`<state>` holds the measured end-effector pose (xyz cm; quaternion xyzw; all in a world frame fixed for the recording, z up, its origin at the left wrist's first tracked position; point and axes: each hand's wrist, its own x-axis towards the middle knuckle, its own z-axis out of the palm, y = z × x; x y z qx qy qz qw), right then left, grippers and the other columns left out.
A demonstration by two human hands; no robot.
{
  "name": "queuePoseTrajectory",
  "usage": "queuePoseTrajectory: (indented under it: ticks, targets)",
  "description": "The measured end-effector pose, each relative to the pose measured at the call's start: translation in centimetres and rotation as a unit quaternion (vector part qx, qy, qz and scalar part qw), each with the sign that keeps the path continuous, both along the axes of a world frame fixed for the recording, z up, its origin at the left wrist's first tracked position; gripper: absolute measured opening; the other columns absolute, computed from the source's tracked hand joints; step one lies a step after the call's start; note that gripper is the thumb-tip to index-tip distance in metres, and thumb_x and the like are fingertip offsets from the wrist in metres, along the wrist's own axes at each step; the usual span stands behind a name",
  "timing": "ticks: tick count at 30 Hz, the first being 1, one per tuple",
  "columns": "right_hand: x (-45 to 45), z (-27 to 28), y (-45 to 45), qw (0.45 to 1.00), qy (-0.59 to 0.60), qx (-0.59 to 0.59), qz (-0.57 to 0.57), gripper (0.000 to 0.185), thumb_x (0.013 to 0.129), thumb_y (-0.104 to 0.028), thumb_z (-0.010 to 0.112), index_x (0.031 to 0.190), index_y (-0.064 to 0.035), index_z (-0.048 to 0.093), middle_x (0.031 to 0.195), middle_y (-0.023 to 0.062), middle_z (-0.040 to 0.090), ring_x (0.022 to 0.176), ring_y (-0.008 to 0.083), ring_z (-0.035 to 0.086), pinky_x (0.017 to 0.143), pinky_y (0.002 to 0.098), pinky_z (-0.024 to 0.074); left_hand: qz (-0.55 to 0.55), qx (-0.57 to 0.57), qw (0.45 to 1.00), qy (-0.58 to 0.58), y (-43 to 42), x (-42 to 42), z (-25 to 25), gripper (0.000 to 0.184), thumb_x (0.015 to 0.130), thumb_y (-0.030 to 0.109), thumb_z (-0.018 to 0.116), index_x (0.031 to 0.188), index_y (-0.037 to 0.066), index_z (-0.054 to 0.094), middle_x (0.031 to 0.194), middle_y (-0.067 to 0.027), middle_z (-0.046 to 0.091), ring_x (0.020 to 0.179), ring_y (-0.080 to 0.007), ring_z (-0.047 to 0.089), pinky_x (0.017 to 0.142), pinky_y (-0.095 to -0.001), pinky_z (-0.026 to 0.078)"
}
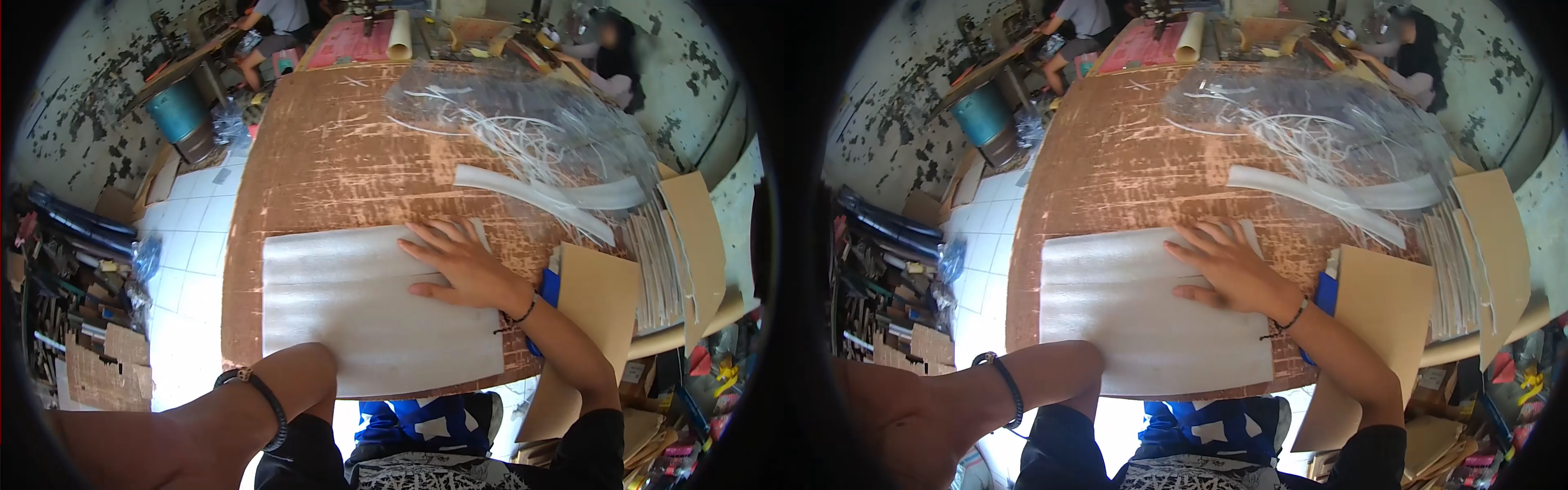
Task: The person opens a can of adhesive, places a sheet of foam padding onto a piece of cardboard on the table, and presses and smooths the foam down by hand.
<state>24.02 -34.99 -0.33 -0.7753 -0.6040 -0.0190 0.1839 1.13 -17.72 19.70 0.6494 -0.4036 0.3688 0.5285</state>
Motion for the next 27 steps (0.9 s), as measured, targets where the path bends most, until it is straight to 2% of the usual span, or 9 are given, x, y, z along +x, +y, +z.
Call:
queuePoseTrajectory:
  ticks: [4,9,20,23,26,27]
  targets:
    - [0.0,0.0,0.1,1.0,-0.004,0.007,-0.001,0.072,0.095,-0.059,0.062,0.148,-0.0096,0.055,0.161,0.019,0.04,0.147,0.0394,0.035,0.121,0.0624,0.0203,0.009,0.002,1.0,0.005,-0.3,-0.2,-0.1,0.021,0.1,0.031,0.05,0.091,0.014,0.059,0.084,-0.0053,0.057,0.072,-0.0206,0.056,0.073,-0.0436,0.045]
    - [0.1,0.0,0.0,1.0,0.003,0.008,-0.001,0.073,0.096,-0.061,0.06,0.146,-0.0085,0.056,0.161,0.0175,0.04,0.147,0.0395,0.035,0.122,0.0576,0.0201,0.011,0.004,1.0,0.006,-0.5,-0.6,-0.1,0.019,0.099,0.029,0.051,0.092,0.014,0.059,0.084,-0.0056,0.057,0.072,-0.0209,0.056,0.074,-0.0442,0.046]
    - [0.2,-0.1,0.1,1.0,0.006,0.006,0.007,0.074,0.098,-0.062,0.056,0.148,-0.0077,0.054,0.163,0.0169,0.037,0.148,0.0391,0.033,0.122,0.0596,0.0186,0.001,0.008,1.0,0.01,-1.7,-0.6,0.6,0.015,0.097,0.027,0.054,0.094,0.013,0.059,0.085,-0.0062,0.057,0.074,-0.0215,0.057,0.076,-0.0456,0.046]
    - [0.1,0.2,-0.1,1.0,-0.011,-0.025,-0.001,0.074,0.099,-0.059,0.057,0.154,-0.0105,0.048,0.165,0.018,0.034,0.15,0.0375,0.031,0.123,0.0567,0.0181,0.0,0.006,1.0,0.018,-1.9,-1.0,1.0,0.014,0.097,0.026,0.054,0.094,0.013,0.059,0.086,-0.0064,0.057,0.075,-0.0216,0.057,0.077,-0.046,0.047]
    - [0.1,-0.2,-0.1,1.0,-0.02,-0.015,-0.002,0.078,0.099,-0.058,0.058,0.157,-0.0085,0.042,0.164,0.019,0.034,0.15,0.0379,0.032,0.123,0.0567,0.0178,-0.005,0.01,1.0,0.023,-1.9,-0.9,1.2,0.014,0.096,0.025,0.055,0.095,0.013,0.059,0.086,-0.0066,0.057,0.075,-0.0218,0.057,0.078,-0.0463,0.047]
    - [0.1,0.0,0.0,1.0,-0.014,-0.005,-0.002,0.085,0.099,-0.058,0.058,0.16,-0.005,0.032,0.164,0.0192,0.034,0.149,0.0381,0.032,0.123,0.0559,0.0178,-0.006,0.009,1.0,0.024,-1.9,-0.9,1.2,0.013,0.096,0.025,0.055,0.095,0.012,0.06,0.086,-0.0066,0.057,0.075,-0.0219,0.057,0.078,-0.0464,0.047]
